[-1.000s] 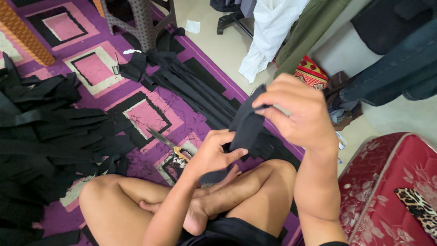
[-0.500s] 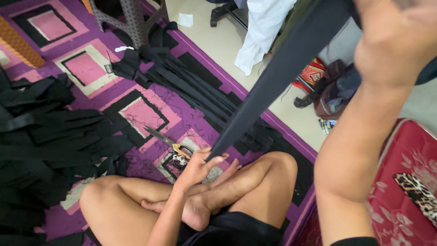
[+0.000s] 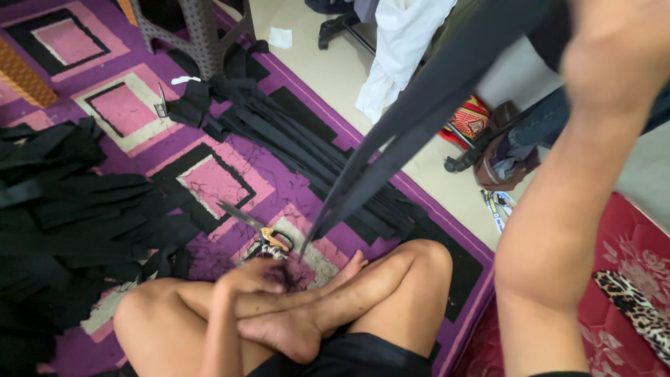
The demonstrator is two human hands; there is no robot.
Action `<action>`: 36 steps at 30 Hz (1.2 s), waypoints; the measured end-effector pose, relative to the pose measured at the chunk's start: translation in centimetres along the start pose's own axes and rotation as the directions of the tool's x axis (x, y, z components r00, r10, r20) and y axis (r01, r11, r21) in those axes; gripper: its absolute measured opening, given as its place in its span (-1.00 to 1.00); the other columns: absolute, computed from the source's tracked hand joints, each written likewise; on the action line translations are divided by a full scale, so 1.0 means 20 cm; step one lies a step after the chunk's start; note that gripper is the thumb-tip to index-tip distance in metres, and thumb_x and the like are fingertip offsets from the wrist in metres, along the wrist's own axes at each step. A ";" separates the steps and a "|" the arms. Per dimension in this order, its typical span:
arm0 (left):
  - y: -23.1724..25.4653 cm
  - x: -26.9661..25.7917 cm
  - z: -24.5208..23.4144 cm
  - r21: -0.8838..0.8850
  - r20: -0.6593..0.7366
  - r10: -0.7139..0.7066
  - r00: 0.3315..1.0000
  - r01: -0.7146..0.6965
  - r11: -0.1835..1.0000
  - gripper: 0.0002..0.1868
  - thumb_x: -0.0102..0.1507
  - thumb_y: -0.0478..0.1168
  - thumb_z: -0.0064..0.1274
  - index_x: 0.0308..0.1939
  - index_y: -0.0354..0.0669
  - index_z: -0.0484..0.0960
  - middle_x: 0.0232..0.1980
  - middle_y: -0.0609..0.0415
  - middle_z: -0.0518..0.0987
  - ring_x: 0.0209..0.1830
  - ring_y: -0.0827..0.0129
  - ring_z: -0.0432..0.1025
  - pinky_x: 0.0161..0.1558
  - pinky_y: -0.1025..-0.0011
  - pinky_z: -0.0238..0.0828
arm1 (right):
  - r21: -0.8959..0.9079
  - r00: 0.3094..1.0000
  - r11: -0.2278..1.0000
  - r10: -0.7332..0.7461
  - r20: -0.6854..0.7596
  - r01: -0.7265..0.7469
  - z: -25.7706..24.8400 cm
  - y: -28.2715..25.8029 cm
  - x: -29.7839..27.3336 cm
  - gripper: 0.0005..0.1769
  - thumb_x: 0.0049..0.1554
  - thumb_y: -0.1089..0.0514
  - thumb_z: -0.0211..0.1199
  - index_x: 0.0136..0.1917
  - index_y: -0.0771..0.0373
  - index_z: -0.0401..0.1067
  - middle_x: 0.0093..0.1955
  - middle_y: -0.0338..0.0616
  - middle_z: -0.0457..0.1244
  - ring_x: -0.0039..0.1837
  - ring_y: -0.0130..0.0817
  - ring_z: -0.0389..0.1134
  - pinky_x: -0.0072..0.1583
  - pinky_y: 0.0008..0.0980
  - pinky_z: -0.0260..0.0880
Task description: The person sits on a patterned rug and uses scissors to cut a long strip of black fabric into smaller, uniform pieces. They repeatedly pick up the fabric, cut a section, and place the cut piece onto a growing pile on the floor.
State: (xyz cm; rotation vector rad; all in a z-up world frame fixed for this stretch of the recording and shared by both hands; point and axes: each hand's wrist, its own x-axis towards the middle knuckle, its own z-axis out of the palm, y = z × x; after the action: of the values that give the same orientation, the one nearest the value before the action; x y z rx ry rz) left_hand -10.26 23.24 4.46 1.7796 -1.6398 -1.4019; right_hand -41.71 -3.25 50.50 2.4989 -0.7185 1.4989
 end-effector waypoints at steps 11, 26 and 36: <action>1.34 -0.24 -0.39 -0.039 -0.728 0.358 0.585 -0.556 0.830 -0.59 0.23 0.00 0.25 -0.04 -0.25 0.66 -0.23 0.02 0.69 -0.23 0.33 0.61 -0.12 0.35 0.50 | 0.379 0.885 0.865 -0.422 0.199 0.327 0.23 -0.72 -0.01 -0.83 0.17 0.53 0.44 0.01 0.48 0.51 -0.08 0.02 0.37 -0.02 -0.19 0.41 0.07 -0.44 0.36; 0.38 0.17 -0.12 0.153 -0.111 -0.002 0.994 0.019 0.988 -0.28 -0.02 -0.07 0.40 0.18 -0.24 0.55 -0.04 -0.26 0.67 0.05 0.01 0.57 0.07 0.18 0.47 | 0.400 0.994 0.912 -0.108 0.027 0.088 0.28 -0.35 -0.07 -0.92 0.32 0.45 0.43 0.04 0.53 0.54 -0.18 -0.03 0.30 -0.19 -0.38 0.24 -0.11 -0.48 0.18; 1.27 -0.46 -0.45 0.281 -0.810 0.519 0.274 -0.595 0.753 -0.54 0.13 -0.09 0.34 0.03 -0.22 0.62 0.24 -0.26 0.51 0.26 -0.08 0.46 0.23 0.21 0.40 | 0.530 0.880 0.817 -0.406 0.248 0.228 0.22 -0.67 -0.03 -0.82 0.11 0.51 0.42 -0.02 0.48 0.49 -0.12 0.03 0.34 -0.07 -0.20 0.36 -0.01 -0.38 0.33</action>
State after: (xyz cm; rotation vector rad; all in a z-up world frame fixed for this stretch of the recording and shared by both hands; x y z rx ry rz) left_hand -15.56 21.27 32.47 1.2286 -1.3262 -0.1112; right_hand -32.25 7.06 49.55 3.1059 0.0981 1.2339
